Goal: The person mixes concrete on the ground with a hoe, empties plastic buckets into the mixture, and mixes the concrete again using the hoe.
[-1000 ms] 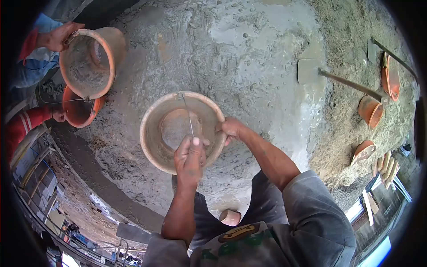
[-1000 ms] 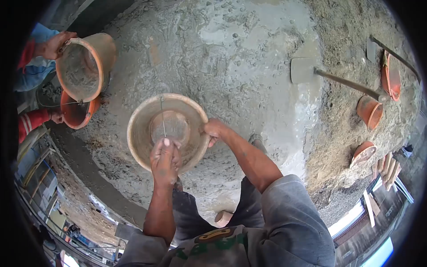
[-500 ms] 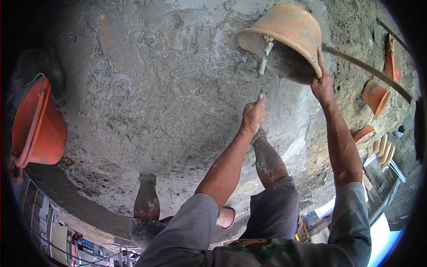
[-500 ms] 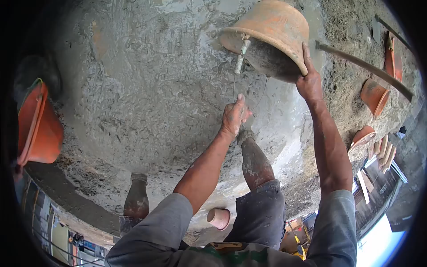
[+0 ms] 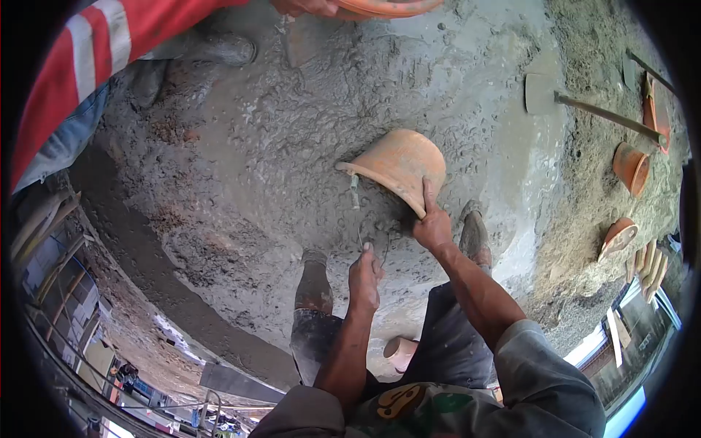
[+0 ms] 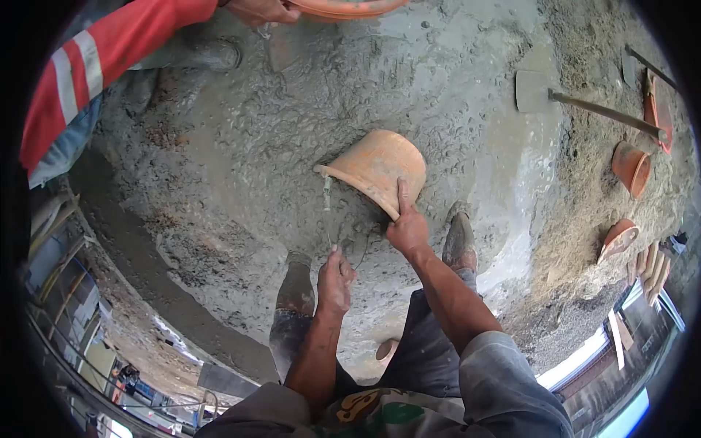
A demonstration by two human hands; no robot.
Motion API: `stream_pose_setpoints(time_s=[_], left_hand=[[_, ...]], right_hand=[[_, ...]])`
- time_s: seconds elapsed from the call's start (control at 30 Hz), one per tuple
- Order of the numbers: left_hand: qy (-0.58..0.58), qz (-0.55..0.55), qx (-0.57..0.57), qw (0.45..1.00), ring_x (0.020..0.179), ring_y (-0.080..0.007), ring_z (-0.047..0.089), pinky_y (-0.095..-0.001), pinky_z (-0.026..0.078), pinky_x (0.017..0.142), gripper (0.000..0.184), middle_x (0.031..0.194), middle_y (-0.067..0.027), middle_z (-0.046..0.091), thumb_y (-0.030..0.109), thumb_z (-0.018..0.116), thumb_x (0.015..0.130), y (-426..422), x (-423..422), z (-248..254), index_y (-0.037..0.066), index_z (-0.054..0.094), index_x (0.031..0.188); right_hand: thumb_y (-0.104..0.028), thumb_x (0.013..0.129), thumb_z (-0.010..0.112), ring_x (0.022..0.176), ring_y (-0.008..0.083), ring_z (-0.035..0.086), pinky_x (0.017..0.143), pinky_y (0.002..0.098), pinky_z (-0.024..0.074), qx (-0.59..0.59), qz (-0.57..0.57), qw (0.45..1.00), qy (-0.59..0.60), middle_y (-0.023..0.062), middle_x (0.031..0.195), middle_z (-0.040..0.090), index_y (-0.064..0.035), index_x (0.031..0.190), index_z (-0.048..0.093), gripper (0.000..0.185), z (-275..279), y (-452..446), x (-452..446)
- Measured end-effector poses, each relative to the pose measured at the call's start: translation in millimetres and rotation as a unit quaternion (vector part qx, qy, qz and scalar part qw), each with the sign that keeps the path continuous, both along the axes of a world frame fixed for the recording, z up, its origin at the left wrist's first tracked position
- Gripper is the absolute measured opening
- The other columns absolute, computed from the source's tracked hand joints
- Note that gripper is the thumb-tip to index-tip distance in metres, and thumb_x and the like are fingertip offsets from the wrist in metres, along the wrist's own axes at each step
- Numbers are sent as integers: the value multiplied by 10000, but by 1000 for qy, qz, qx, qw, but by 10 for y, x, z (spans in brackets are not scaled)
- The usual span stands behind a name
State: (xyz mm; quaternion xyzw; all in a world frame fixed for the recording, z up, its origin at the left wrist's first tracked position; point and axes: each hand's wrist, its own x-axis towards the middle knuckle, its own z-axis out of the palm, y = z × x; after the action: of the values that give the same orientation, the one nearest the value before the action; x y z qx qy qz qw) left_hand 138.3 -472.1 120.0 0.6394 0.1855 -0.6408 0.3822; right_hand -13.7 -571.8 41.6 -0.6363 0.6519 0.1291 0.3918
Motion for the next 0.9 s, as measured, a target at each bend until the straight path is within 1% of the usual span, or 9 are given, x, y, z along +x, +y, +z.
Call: stream_pose_setpoints(time_s=[0.07, 0.13, 0.2, 0.33, 0.37, 0.5, 0.63, 0.73, 0.9], left_hand=[[-79, -77, -10, 994, 553, -72, 295, -253, 267, 538, 428, 620, 62, 331, 464, 546, 925, -341, -235, 154, 137, 440, 670], [-129, -131, -30, 982, 643, -66, 388, -240, 321, 571, 401, 690, 45, 444, 443, 596, 907, -840, -435, 513, 59, 567, 794], [-148, -187, -52, 970, 655, -98, 466, -277, 409, 600, 426, 691, -17, 537, 439, 611, 892, -1090, -514, 677, 17, 595, 838], [-145, -221, -36, 964, 640, -75, 446, -255, 390, 567, 373, 688, 1, 529, 394, 656, 874, -655, 122, 897, 27, 601, 833], [-121, -124, -13, 985, 597, -62, 406, -243, 352, 538, 340, 662, 27, 495, 380, 660, 875, -532, 419, 944, 49, 605, 821], [-178, -82, 26, 980, 525, -63, 372, -231, 307, 501, 294, 619, 32, 462, 326, 657, 875, -328, 1274, 1140, 53, 588, 793], [-255, -92, 44, 962, 489, -61, 345, -239, 298, 486, 320, 542, 43, 409, 341, 662, 866, -104, 1789, 1468, 42, 597, 772], [-350, -120, 61, 927, 443, -53, 299, -233, 262, 435, 309, 510, 62, 346, 327, 642, 887, 61, 2292, 1659, 44, 601, 772], [-450, -103, 130, 878, 465, -54, 303, -241, 256, 451, 324, 544, 64, 355, 355, 608, 902, 428, 3200, 1476, 60, 582, 772]], right_hand=[[-34, 681, 605, 824, 433, 647, 765, 443, 531, 6, -10, 998, -54, 263, 947, 629, -271, 1510, 171, 965, -113, -181, -188], [-37, 680, 584, 743, 342, 664, 692, 392, 541, 140, -151, 956, -209, 185, 847, 657, -143, 1418, 399, 768, -496, -579, -723], [-51, 679, 588, 677, 267, 643, 603, 355, 524, 334, -254, 902, -102, 124, 801, 656, -4, 1160, 594, 483, -371, -1065, -846], [-103, 695, 593, 687, 288, 657, 593, 366, 524, 293, -231, 926, -62, 166, 774, 654, 46, 928, 641, 281, -419, -584, -604], [-117, 700, 588, 703, 310, 668, 622, 377, 529, 271, -206, 938, -66, 196, 784, 655, 41, 902, 656, 265, -233, -460, -223], [-125, 727, 559, 890, 423, 640, 784, 425, 517, 132, -95, 979, -123, 300, 928, 642, 29, 1159, 575, 459, -76, -61, 827], [-182, 735, 618, 976, 346, 644, 821, 393, 511, 254, -65, 942, -209, 258, 1053, 644, 8, 1385, 380, 717, -11, -90, 1459], [-312, 666, 767, 1282, 355, 441, 1046, 363, 372, 354, -107, 864, -341, 250, 1404, 414, -23, 1488, 183, 1049, -49, 129, 2137], [-269, 784, 743, 1104, 231, 563, 908, 353, 467, 327, -164, 826, -429, 169, 1380, 442, -84, 1493, 217, 902, 57, -618, 1825]])
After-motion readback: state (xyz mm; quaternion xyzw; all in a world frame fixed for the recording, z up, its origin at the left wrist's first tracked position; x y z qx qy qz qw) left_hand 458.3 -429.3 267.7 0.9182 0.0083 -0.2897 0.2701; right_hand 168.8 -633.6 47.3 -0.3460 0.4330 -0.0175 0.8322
